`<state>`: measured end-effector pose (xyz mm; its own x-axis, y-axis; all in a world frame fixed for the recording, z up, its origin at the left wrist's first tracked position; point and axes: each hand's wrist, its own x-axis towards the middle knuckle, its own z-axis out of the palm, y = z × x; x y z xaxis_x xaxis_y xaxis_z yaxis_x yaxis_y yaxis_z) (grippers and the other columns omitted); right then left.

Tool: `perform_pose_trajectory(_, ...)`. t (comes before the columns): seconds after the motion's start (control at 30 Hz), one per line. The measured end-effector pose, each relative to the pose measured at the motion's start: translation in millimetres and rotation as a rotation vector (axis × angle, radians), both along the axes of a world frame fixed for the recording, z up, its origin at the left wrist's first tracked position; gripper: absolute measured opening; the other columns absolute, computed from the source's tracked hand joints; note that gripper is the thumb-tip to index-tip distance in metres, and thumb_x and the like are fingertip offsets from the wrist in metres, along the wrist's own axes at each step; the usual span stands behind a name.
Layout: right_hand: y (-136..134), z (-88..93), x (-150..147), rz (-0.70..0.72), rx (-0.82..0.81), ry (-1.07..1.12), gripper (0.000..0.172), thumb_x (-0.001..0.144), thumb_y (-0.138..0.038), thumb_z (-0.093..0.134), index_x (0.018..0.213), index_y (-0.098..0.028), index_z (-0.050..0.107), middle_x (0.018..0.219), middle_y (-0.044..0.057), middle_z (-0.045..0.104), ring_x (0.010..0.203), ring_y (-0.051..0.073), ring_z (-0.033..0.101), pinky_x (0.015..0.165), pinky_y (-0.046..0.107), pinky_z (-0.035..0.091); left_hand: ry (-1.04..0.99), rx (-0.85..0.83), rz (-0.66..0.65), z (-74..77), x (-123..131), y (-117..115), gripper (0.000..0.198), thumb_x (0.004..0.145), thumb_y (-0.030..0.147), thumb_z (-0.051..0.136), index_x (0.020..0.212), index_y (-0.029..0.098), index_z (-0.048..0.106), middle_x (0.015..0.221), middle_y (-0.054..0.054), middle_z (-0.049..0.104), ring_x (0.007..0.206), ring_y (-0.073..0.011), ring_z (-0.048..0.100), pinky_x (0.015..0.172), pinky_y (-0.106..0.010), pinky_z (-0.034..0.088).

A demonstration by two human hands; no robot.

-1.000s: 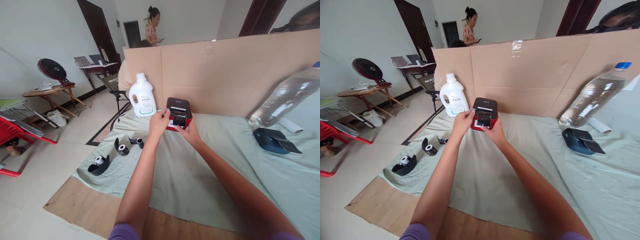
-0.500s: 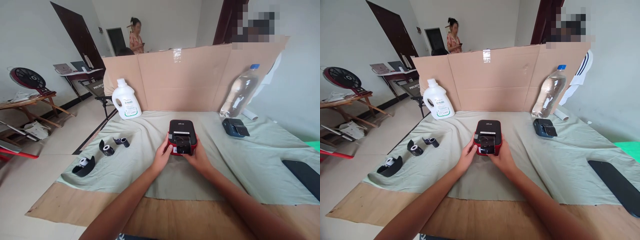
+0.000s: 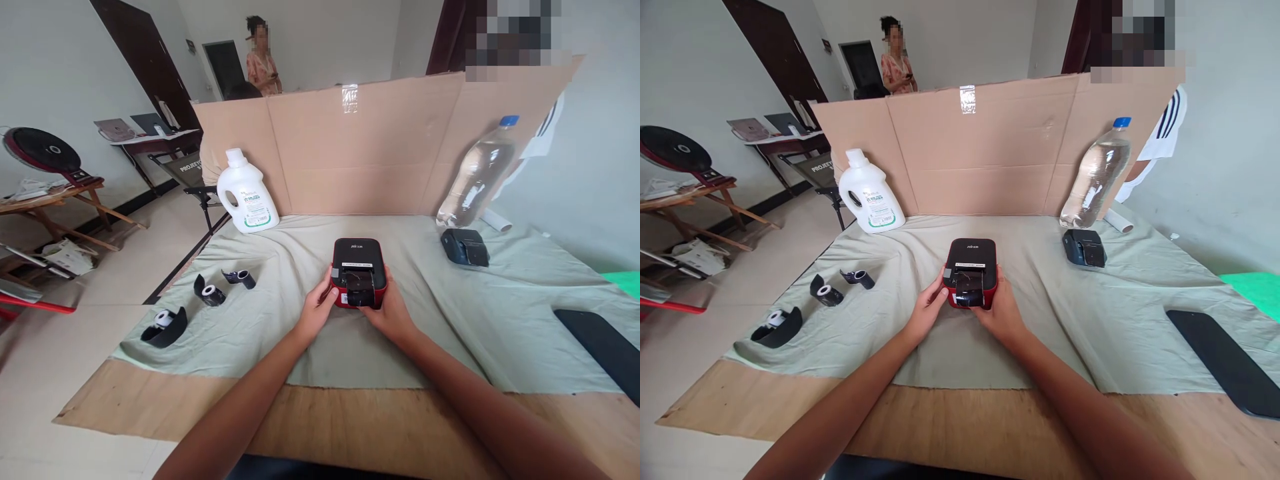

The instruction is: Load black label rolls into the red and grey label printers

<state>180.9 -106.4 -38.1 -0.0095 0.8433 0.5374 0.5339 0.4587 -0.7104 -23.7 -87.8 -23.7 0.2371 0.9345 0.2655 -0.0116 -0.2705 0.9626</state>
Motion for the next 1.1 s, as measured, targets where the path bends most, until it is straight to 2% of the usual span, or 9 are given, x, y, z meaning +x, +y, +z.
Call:
perform_pose_trajectory(0.1,-1,1.5,0,-0.034,0.010,-0.036,0.097,0.077,-0.038,0.075,0.157,-0.022,0.022,0.145,0.020,0.050,0.136,0.042,0.048,0.110,0.065,0.042,0.020,0.014,0.009,-1.0,-2,1,0.061,0.097,0.051,0.055,0.151,0.026,0.047,0.159,-0.003,0.043,0.150,-0.0234,0.036,0.127,-0.042,0.027)
perform_pose_trajectory(0.23,-3,4.8,2,-0.051,-0.004,-0.044,0.098,0.078,-0.036,0.073,0.158,-0.020,0.018,0.146,0.021,0.047,0.139,0.041,0.044,0.111,0.062,0.042,0.058,0.043,0.045,-0.9,-5,3,0.053,0.098,0.050,0.052,0.145,0.025,0.055,0.154,-0.005,0.050,0.146,-0.0239,0.043,0.123,-0.042,0.034)
perform_pose_trajectory(0.4,-1,5.1,7,-0.011,-0.022,0.039,0.089,0.081,-0.034,0.070,0.157,-0.023,0.025,0.146,0.018,0.048,0.136,0.035,0.048,0.109,0.055,0.045,0.083,0.069,0.045,1.7,-12,10,0.043,0.100,0.051,0.046,0.129,0.026,0.065,0.158,-0.007,0.045,0.148,-0.0250,0.039,0.121,-0.042,0.036)
perform_pose_trajectory(0.57,2,1.1,12,0.023,-0.046,0.110,0.075,0.087,-0.030,0.061,0.155,-0.027,0.029,0.148,0.013,0.047,0.128,0.029,0.052,0.103,0.048,0.049,0.057,0.061,-0.026,0.2,-15,19,0.042,0.099,0.055,0.045,0.122,0.024,0.064,0.160,-0.010,0.041,0.144,-0.0264,0.045,0.112,-0.042,0.046)
perform_pose_trajectory(0.73,3,-0.5,12,0.037,-0.058,0.120,0.076,0.088,-0.035,0.061,0.156,-0.026,0.028,0.147,0.014,0.046,0.123,0.029,0.055,0.095,0.045,0.053,0.107,0.102,0.027,-2.6,-8,24,0.044,0.098,0.061,0.042,0.113,0.023,0.060,0.146,-0.010,0.056,0.137,-0.0224,0.051,0.114,-0.039,0.042)
perform_pose_trajectory(0.9,4,-1.2,12,0.049,-0.042,0.114,0.076,0.091,-0.041,0.060,0.157,-0.026,0.027,0.150,0.015,0.044,0.132,0.031,0.049,0.106,0.050,0.047,0.118,0.114,0.044,-2.6,-5,26,0.043,0.099,0.061,0.041,0.110,0.022,0.058,0.141,-0.010,0.058,0.133,-0.0206,0.054,0.110,-0.035,0.043)
perform_pose_trajectory(1.1,6,-3.3,12,0.051,0.013,0.082,0.077,0.092,-0.046,0.059,0.157,-0.024,0.025,0.155,0.015,0.039,0.144,0.032,0.039,0.120,0.055,0.032,0.121,0.161,0.061,-5.7,-4,32,0.037,0.102,0.054,0.039,0.104,0.022,0.058,0.135,-0.009,0.059,0.128,-0.0207,0.055,0.108,-0.034,0.043)
